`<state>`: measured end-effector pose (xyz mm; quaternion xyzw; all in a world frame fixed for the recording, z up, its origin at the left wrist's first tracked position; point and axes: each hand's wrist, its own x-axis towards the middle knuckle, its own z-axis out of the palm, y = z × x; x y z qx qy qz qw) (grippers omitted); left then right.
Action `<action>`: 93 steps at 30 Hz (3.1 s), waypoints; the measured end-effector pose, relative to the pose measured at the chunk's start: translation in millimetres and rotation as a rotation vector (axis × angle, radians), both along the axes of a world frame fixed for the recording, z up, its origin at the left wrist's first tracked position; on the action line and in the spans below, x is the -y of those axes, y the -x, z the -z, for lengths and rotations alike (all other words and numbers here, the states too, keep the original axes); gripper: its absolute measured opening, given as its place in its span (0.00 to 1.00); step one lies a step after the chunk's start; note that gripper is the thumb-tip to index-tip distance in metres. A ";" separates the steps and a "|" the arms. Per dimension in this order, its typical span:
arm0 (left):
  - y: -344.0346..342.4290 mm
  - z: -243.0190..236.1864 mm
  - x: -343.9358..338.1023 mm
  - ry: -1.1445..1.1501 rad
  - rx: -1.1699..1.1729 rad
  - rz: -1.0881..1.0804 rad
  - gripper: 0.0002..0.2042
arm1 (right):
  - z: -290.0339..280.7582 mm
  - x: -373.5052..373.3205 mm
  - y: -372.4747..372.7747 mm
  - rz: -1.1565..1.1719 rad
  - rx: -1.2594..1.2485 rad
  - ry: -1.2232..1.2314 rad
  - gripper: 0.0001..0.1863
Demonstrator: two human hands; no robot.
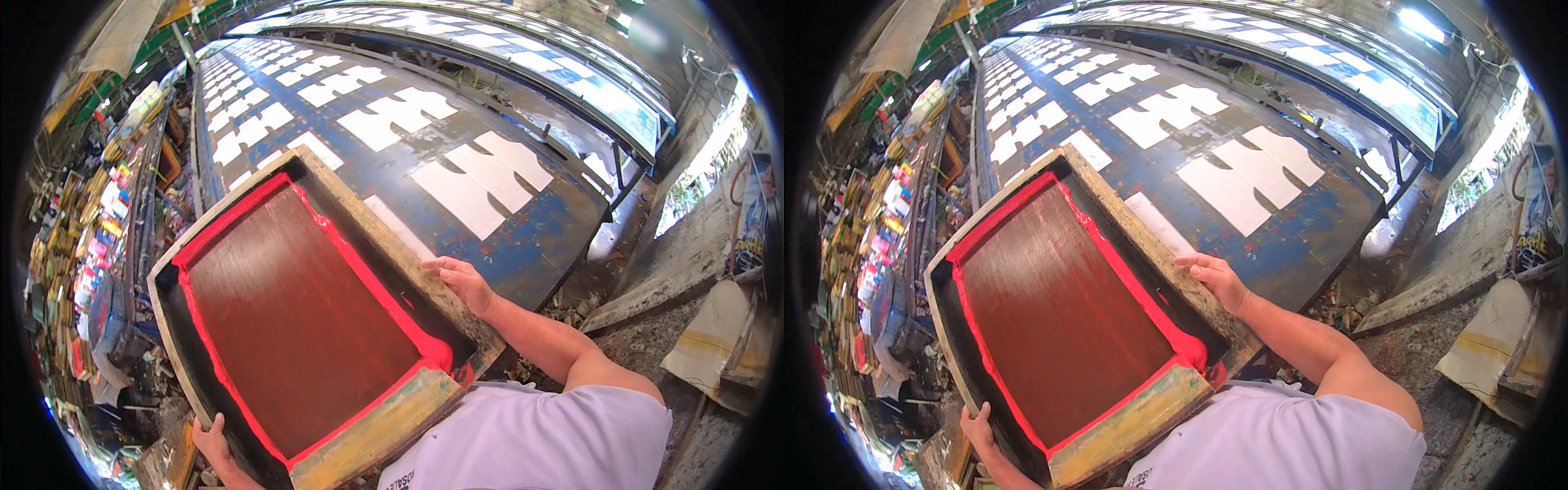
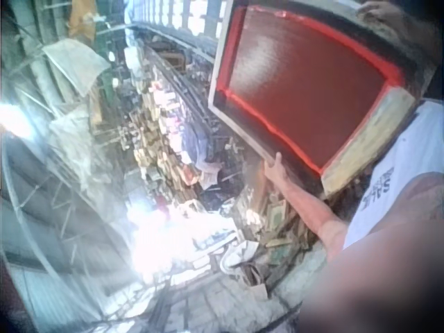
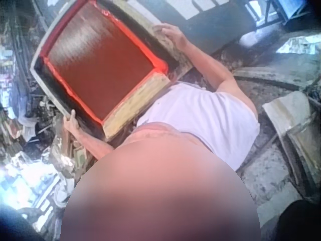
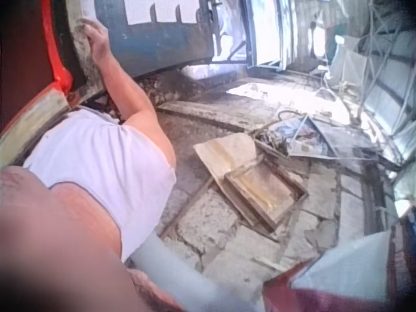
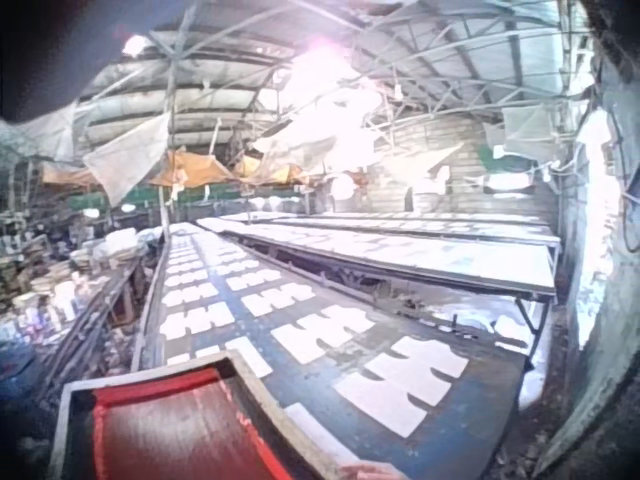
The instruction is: The person uses a squeegee to pull red ink across a screen printing frame, repeatedly coating the mesh to transfer ink onto the substrate below.
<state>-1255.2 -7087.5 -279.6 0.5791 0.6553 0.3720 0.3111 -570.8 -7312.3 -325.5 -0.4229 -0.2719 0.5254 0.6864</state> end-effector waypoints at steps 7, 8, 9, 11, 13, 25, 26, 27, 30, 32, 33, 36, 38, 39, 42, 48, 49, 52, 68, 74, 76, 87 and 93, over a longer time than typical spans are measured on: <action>-132.4 0.8 16.8 -0.022 -0.008 0.098 0.16 | 10.7 68.1 -118.6 0.083 0.116 -0.021 0.29; -161.3 1.4 22.0 -0.010 0.000 0.109 0.16 | 11.0 83.1 -142.4 0.095 0.142 -0.017 0.30; -191.4 3.0 28.6 -0.004 0.031 0.115 0.19 | 10.6 98.6 -166.2 0.100 0.143 -0.008 0.30; -255.8 3.9 38.3 -0.014 0.059 0.155 0.18 | 6.8 132.7 -220.6 0.134 0.168 0.008 0.30; -314.7 8.6 49.8 0.004 0.048 0.186 0.17 | 6.1 176.0 -264.1 0.178 0.102 -0.013 0.29; -650.5 41.6 26.7 0.016 0.179 0.626 0.19 | -35.1 374.8 -448.3 0.538 0.114 0.035 0.28; -669.2 39.6 30.3 0.034 0.107 0.594 0.19 | -31.9 384.3 -457.8 0.552 0.103 0.031 0.28; -690.0 39.2 30.6 0.036 0.101 0.611 0.18 | -30.1 392.5 -470.1 0.559 0.091 0.027 0.28; -747.0 49.6 33.9 0.011 0.111 0.656 0.18 | -28.0 408.3 -520.3 0.581 0.099 0.012 0.27; -777.6 60.1 34.8 0.004 0.136 0.672 0.17 | -29.7 408.6 -559.6 0.577 0.132 0.032 0.27; -795.0 65.7 36.3 -0.026 0.054 0.622 0.16 | -31.3 409.7 -581.5 0.566 0.155 0.060 0.28; -850.1 79.4 54.8 0.004 0.034 0.532 0.15 | -39.6 403.1 -643.9 0.565 0.234 0.145 0.25; -874.2 73.6 69.6 0.129 0.171 0.518 0.14 | -37.0 408.1 -681.7 0.561 0.362 0.330 0.24; -891.5 70.6 76.5 0.095 0.116 0.494 0.14 | -32.0 413.9 -695.2 0.560 0.404 0.274 0.23; -943.3 52.0 94.9 0.049 0.086 0.531 0.15 | -18.2 421.0 -741.1 0.596 0.240 0.279 0.25; -1030.9 28.0 150.1 0.093 -0.056 0.365 0.16 | 6.7 427.8 -844.4 0.522 0.095 0.123 0.28; -1041.2 26.0 163.8 0.055 -0.104 0.343 0.16 | 11.1 427.3 -865.3 0.483 0.047 0.080 0.28; -1071.2 18.3 209.5 0.014 -0.168 0.239 0.16 | 29.3 420.3 -937.3 0.399 0.019 0.020 0.28; -1103.4 -75.5 548.1 0.106 -0.105 -0.456 0.15 | -0.9 253.4 -1111.5 -0.390 -0.054 -0.008 0.31; -1085.3 -68.0 685.6 0.144 -0.092 -0.838 0.14 | -4.2 156.0 -1023.8 -0.744 -0.032 0.015 0.26; -1084.1 -56.4 723.9 0.125 -0.031 -0.912 0.13 | -0.9 125.5 -991.4 -0.847 0.015 0.018 0.25; -1083.2 17.1 762.9 0.016 0.075 -1.190 0.15 | -28.6 -34.7 -864.0 -1.200 0.134 -0.037 0.26; -1097.9 37.3 679.0 -0.102 0.195 -1.327 0.16 | -37.2 -169.6 -780.5 -1.309 0.476 -0.185 0.38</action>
